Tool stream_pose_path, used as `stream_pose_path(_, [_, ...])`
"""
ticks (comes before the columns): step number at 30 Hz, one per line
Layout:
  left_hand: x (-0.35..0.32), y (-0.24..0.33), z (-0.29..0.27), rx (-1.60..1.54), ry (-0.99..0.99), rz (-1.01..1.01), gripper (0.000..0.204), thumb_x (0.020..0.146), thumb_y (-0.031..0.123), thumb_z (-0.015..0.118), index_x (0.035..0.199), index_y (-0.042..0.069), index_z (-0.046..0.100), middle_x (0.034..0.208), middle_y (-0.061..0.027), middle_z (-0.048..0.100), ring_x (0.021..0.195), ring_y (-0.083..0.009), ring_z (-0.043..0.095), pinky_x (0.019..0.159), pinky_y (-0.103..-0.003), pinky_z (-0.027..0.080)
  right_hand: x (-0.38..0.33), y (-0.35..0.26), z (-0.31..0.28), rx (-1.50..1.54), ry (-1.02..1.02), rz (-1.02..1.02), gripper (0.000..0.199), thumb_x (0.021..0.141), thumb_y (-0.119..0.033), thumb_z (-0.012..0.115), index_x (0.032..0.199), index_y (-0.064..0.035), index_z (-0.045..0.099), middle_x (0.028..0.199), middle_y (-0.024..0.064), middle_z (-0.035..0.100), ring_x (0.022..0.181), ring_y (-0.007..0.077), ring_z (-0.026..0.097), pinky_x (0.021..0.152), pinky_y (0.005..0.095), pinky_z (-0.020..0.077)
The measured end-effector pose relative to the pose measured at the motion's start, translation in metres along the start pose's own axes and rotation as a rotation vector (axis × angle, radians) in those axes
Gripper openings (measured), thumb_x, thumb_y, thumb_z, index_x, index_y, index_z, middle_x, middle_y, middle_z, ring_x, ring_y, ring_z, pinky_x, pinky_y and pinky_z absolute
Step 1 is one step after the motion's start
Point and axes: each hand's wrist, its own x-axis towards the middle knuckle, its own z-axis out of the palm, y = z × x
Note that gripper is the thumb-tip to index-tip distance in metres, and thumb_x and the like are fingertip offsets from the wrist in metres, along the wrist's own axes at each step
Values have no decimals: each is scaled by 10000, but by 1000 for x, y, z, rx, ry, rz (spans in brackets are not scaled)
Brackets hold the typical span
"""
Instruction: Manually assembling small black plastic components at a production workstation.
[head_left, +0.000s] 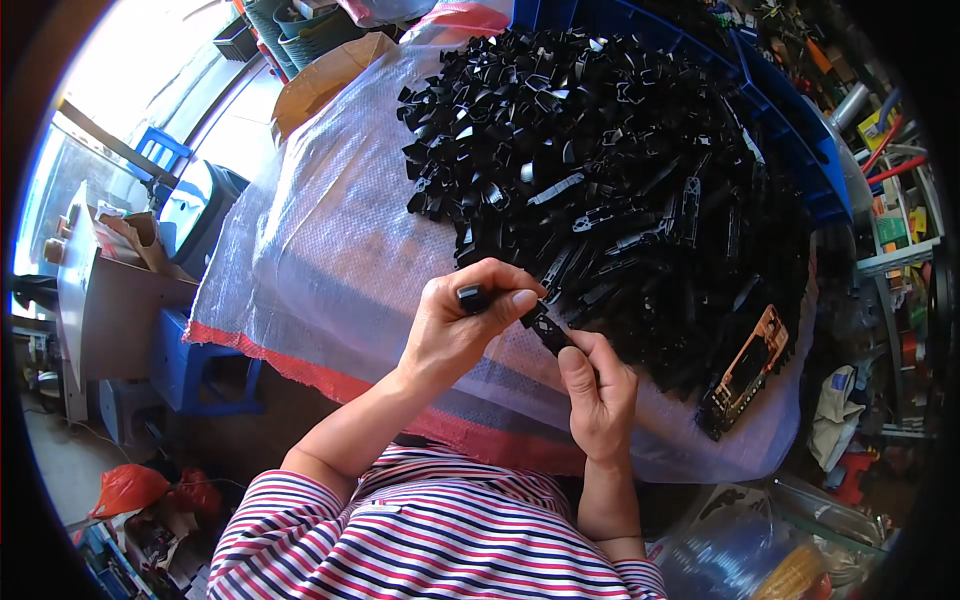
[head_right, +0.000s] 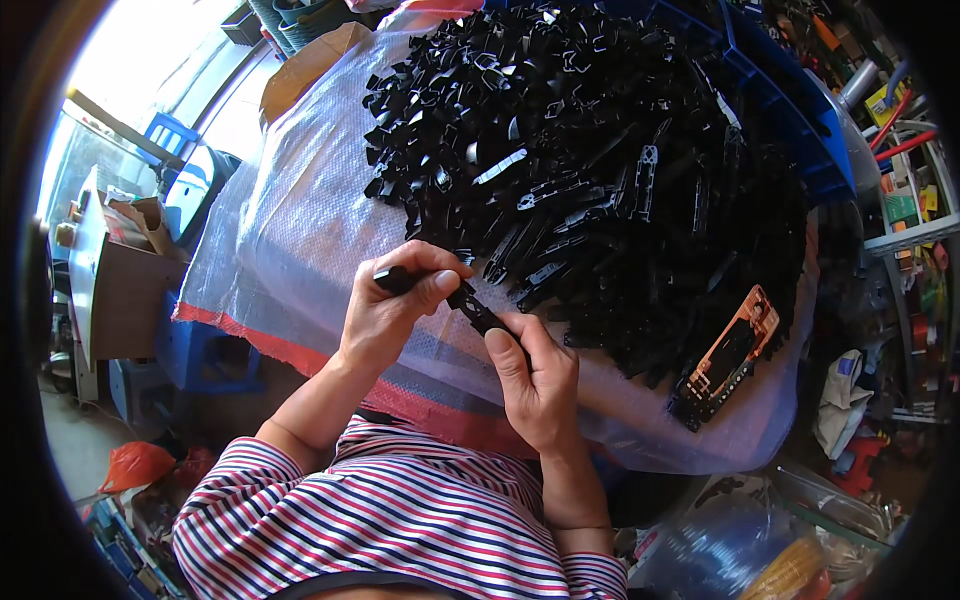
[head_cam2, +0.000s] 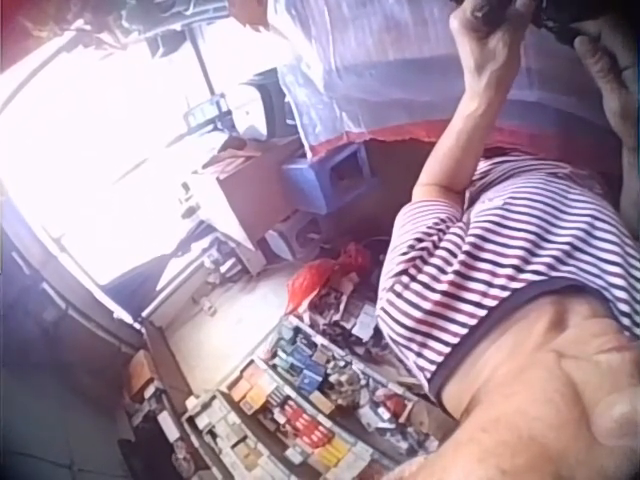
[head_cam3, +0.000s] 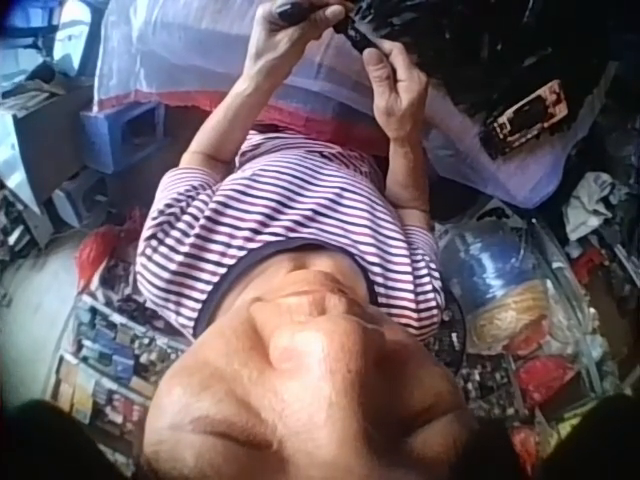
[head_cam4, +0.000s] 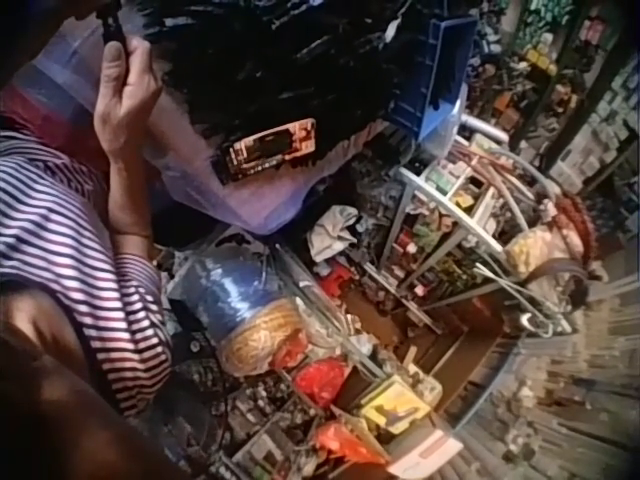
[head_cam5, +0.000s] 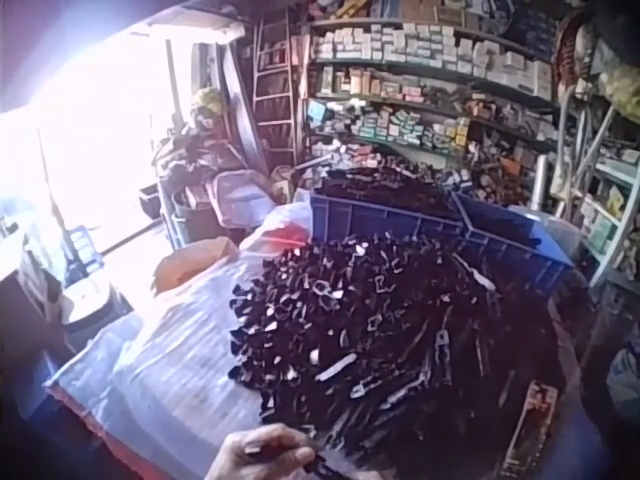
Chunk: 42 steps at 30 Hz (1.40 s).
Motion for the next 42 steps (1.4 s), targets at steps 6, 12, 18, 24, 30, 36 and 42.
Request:
stream_pose_path(6, [1,-5,0,68,4,66,101,840,94,614,889,7,620,760,0,610,689,-52,522,613,-205,430,0,-2,1,4,-8,18,255,921,-242,502,941,-3,590,579,-48,444,525,22,369,466,185,284])
stream_pose_path(12, [-4,-11,7,365,48,367,70,834,73,605,847,5,602,762,-17,620,672,-58,537,590,-221,438,4,1,13,41,19,63,252,929,-231,480,860,-2,558,594,-38,485,518,38,387,462,207,305])
stream_pose_path(18, [-17,-5,5,-315,-50,-86,348,807,294,618,963,-14,574,955,-92,539,902,-170,527,814,-290,403,18,-13,27,45,35,-18,294,931,-265,472,787,-13,521,615,48,503,519,128,475,465,260,345])
stream_pose_path(24, [8,-6,-60,-811,-34,23,211,722,18,570,921,29,500,1002,-165,573,873,-272,573,717,-337,478,86,-20,8,-991,71,-590,269,775,-100,573,1040,-64,592,969,66,573,961,244,486,845,365,370])
stream_pose_path(30, [41,3,-94,192,451,83,155,728,136,671,775,18,582,670,-4,518,624,-127,525,631,-259,429,126,0,8,-1260,-23,-799,190,769,-82,560,950,-52,611,919,28,565,948,195,490,931,383,319])
stream_pose_path(36, [56,-22,-87,1305,515,350,179,729,200,672,877,104,646,851,-76,607,747,-313,575,709,-369,457,115,-6,4,-1226,-26,-721,175,746,-76,595,921,-72,595,895,20,553,938,185,491,918,384,324])
stream_pose_path(42, [44,-22,-94,777,488,277,192,736,104,636,918,45,642,792,-47,630,671,-179,618,636,-291,488,67,-25,-9,-729,19,-640,187,796,-32,573,980,-17,543,870,109,559,761,251,541,712,342,428])
